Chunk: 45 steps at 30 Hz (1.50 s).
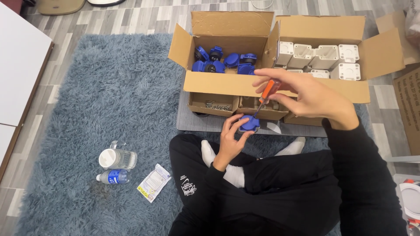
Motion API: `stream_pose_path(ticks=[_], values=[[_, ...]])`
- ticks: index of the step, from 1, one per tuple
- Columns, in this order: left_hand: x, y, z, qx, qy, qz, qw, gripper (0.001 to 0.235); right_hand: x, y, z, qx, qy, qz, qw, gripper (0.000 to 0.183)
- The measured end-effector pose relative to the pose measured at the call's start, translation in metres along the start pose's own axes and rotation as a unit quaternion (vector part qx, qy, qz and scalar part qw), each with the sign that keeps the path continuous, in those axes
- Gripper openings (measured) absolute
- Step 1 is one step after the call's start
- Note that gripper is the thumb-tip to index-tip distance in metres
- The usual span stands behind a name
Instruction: Assembling plastic electrical box components by hand and using a screwdriver while sitting on the floor.
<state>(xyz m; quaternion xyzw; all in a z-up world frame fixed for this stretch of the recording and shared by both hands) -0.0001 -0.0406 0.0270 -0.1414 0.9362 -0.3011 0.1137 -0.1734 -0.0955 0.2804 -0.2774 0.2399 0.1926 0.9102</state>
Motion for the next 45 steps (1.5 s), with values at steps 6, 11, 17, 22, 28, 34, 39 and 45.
stream_pose_path(ticks=[6,11,17,22,28,34,39,45], values=[[0.001,0.0,0.0,0.001,-0.003,0.002,1.0,0.045,0.002,0.005,-0.016,-0.089,0.1,-0.105,0.985,0.053],[0.0,-0.003,-0.003,0.002,-0.002,0.002,1.0,0.044,0.021,0.014,-0.048,-0.152,0.213,-0.201,0.944,0.048],[0.0,-0.001,-0.001,0.003,-0.001,-0.001,1.0,0.044,0.016,0.01,-0.023,-0.148,0.23,-0.177,0.945,0.052],[0.0,-0.001,-0.002,-0.001,0.005,-0.002,1.0,0.044,0.001,0.007,-0.01,-0.003,-0.018,0.007,1.0,0.071],[0.0,-0.001,-0.005,-0.012,-0.011,0.002,1.0,0.044,-0.001,0.006,-0.007,-0.07,0.056,-0.057,0.994,0.063],[0.0,-0.002,-0.002,0.001,-0.001,0.0,1.0,0.045,0.015,0.009,-0.036,-0.131,0.146,-0.164,0.967,0.048],[-0.001,-0.003,-0.005,0.0,-0.004,0.0,1.0,0.044,0.026,0.015,-0.046,-0.158,0.208,-0.273,0.926,0.046],[0.001,-0.001,-0.001,0.002,-0.001,-0.001,1.0,0.044,0.025,0.017,-0.038,-0.208,0.318,-0.27,0.885,0.049]])
Point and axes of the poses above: each hand's wrist, its own y-axis away from the middle knuckle, its own x-axis out of the palm, z = x × y, the point moved 5 cm from there along -y, towards the middle knuckle, and after that the axes turned 13 degrees about -z, right-handed, at the moved point
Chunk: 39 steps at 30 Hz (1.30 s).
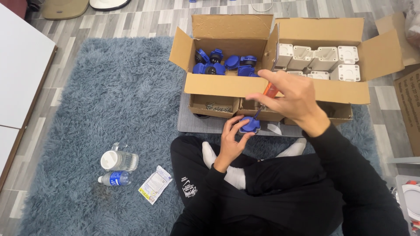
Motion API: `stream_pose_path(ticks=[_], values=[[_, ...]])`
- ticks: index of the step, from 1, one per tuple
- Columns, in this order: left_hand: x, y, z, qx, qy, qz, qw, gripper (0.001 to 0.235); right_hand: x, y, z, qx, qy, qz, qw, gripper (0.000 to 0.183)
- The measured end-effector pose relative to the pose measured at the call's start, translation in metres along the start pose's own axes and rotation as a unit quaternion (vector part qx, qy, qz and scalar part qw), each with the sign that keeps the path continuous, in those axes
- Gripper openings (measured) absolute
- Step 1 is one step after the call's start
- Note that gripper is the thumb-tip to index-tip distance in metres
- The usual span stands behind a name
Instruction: Assembling plastic electrical box components by hand and using a screwdriver while sitting on the floor.
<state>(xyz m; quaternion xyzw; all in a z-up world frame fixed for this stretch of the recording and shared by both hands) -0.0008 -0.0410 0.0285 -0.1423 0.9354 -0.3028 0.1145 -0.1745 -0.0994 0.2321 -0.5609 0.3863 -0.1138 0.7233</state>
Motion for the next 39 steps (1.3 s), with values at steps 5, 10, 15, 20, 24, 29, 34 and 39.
stream_pose_path(ticks=[5,10,15,20,24,29,34,39], values=[[0.0,0.001,0.002,-0.002,0.002,-0.001,1.0,0.044,-0.018,-0.028,0.0,0.111,-0.225,0.194,0.948,0.062],[0.0,0.0,0.001,-0.007,0.001,0.005,1.0,0.044,-0.022,-0.039,0.007,0.211,-0.33,0.293,0.872,0.072],[0.0,-0.001,-0.001,-0.008,-0.001,0.006,1.0,0.044,-0.019,-0.035,-0.001,0.149,-0.247,0.199,0.936,0.053],[-0.001,-0.001,-0.001,-0.004,-0.005,0.006,1.0,0.044,-0.001,-0.014,-0.007,0.101,-0.174,0.125,0.972,0.044],[-0.001,-0.002,-0.002,-0.005,-0.003,0.005,1.0,0.044,0.009,0.004,-0.013,0.079,-0.088,0.054,0.992,0.045],[-0.001,-0.001,-0.001,-0.007,0.0,0.003,1.0,0.045,0.003,-0.006,0.001,0.029,-0.034,0.051,0.998,0.053],[-0.001,0.002,-0.001,-0.011,0.004,0.006,1.0,0.044,-0.018,-0.028,0.007,0.169,-0.31,0.242,0.904,0.067],[-0.002,-0.001,-0.009,-0.013,-0.001,0.0,1.0,0.045,-0.024,-0.033,0.005,0.183,-0.256,0.261,0.913,0.068]])
Point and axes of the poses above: each hand's wrist, its own y-axis away from the middle knuckle, its own x-axis out of the palm, z = x × y, the point moved 5 cm from there along -y, towards the middle knuckle, and after that the axes turned 13 degrees about -z, right-handed, at the moved point
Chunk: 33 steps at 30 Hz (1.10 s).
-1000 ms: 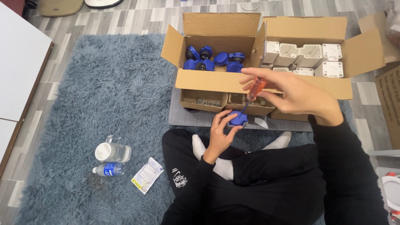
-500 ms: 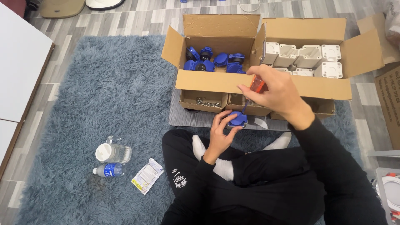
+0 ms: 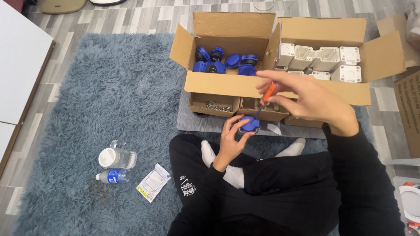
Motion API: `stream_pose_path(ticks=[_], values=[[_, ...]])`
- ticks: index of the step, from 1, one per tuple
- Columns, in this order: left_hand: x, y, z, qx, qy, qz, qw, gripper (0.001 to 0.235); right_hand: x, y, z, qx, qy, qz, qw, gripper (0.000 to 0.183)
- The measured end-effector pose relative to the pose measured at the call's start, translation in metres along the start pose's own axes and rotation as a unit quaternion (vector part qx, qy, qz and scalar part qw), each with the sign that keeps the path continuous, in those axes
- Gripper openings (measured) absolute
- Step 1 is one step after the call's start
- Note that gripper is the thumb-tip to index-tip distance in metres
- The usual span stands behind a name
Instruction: Assembling plastic electrical box components by hand and using a screwdriver while sitting on the floor.
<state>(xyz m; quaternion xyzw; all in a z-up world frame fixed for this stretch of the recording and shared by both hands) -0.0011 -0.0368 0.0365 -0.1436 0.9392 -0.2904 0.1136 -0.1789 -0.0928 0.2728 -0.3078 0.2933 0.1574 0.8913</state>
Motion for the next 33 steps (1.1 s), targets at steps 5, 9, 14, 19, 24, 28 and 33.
stream_pose_path(ticks=[5,9,14,19,24,28,33], values=[[0.001,0.0,0.002,-0.003,-0.003,0.002,1.0,0.045,0.007,0.0,0.004,-0.088,0.105,-0.106,0.985,0.056],[0.001,0.001,0.001,-0.007,-0.006,0.002,1.0,0.045,0.02,0.008,-0.012,-0.121,0.142,-0.186,0.965,0.045],[0.001,0.001,0.003,-0.007,-0.003,0.003,1.0,0.044,0.033,0.015,-0.023,-0.127,0.16,-0.255,0.945,0.045],[0.001,0.001,0.004,-0.004,-0.008,0.0,1.0,0.044,0.02,0.011,-0.003,-0.166,0.199,-0.236,0.937,0.049],[0.001,0.001,0.004,0.0,-0.005,-0.002,1.0,0.045,0.003,0.006,0.004,-0.009,-0.012,0.0,1.0,0.073],[0.001,0.002,0.005,-0.001,-0.006,-0.003,1.0,0.045,0.005,0.015,-0.004,0.014,0.037,-0.005,0.999,0.065],[0.001,0.002,0.004,-0.007,-0.006,0.003,1.0,0.045,0.012,0.018,0.002,-0.07,0.116,-0.124,0.983,0.054]])
Point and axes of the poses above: each hand's wrist, its own y-axis away from the middle knuckle, its own x-axis out of the palm, z = x × y, the point moved 5 cm from there along -y, towards the middle knuckle, and after that the axes turned 13 degrees about -z, right-handed, at the moved point
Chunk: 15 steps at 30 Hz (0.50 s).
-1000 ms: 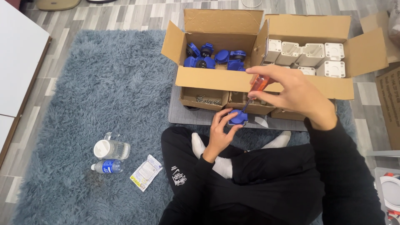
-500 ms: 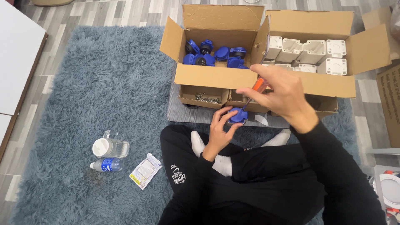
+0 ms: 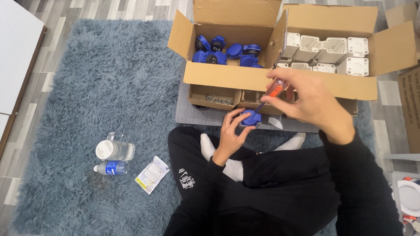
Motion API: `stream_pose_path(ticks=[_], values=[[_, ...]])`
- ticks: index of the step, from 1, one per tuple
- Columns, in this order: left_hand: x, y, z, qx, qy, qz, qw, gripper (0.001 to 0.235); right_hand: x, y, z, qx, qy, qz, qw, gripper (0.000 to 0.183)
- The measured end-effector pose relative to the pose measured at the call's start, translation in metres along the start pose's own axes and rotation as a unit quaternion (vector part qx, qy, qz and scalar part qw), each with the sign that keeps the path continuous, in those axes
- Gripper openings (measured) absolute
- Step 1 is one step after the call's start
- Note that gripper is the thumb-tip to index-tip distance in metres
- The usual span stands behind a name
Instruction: Assembling plastic electrical box components by hand and using a screwdriver while sitting on the floor.
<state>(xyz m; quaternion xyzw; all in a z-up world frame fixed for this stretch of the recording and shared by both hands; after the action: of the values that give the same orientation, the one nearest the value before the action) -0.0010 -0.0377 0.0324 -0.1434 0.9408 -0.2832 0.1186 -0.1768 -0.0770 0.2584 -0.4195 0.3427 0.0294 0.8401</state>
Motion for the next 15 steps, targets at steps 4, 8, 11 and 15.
stream_pose_path(ticks=[4,8,11,15], values=[[0.0,0.001,0.002,-0.001,-0.001,-0.001,1.0,0.045,0.011,0.006,-0.002,0.027,0.026,-0.038,0.999,0.054],[0.0,0.001,0.001,0.001,-0.002,0.0,1.0,0.045,0.01,0.007,0.005,0.034,0.051,-0.068,0.996,0.051],[0.001,0.0,0.001,0.003,-0.001,-0.003,1.0,0.046,0.006,0.01,0.008,0.061,0.029,-0.075,0.995,0.052],[-0.001,0.004,0.001,0.003,-0.018,-0.009,1.0,0.045,-0.006,0.015,0.01,0.057,0.004,-0.087,0.995,0.058]])
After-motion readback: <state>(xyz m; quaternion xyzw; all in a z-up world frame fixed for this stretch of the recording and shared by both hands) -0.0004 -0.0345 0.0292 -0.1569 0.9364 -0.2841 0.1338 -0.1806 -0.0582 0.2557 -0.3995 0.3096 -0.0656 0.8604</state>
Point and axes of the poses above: each hand's wrist, its own y-axis away from the middle knuckle, its own x-axis out of the palm, z = x × y, the point moved 5 cm from there along -y, towards the middle knuckle, and after that the axes turned 13 degrees about -z, right-handed, at the moved point
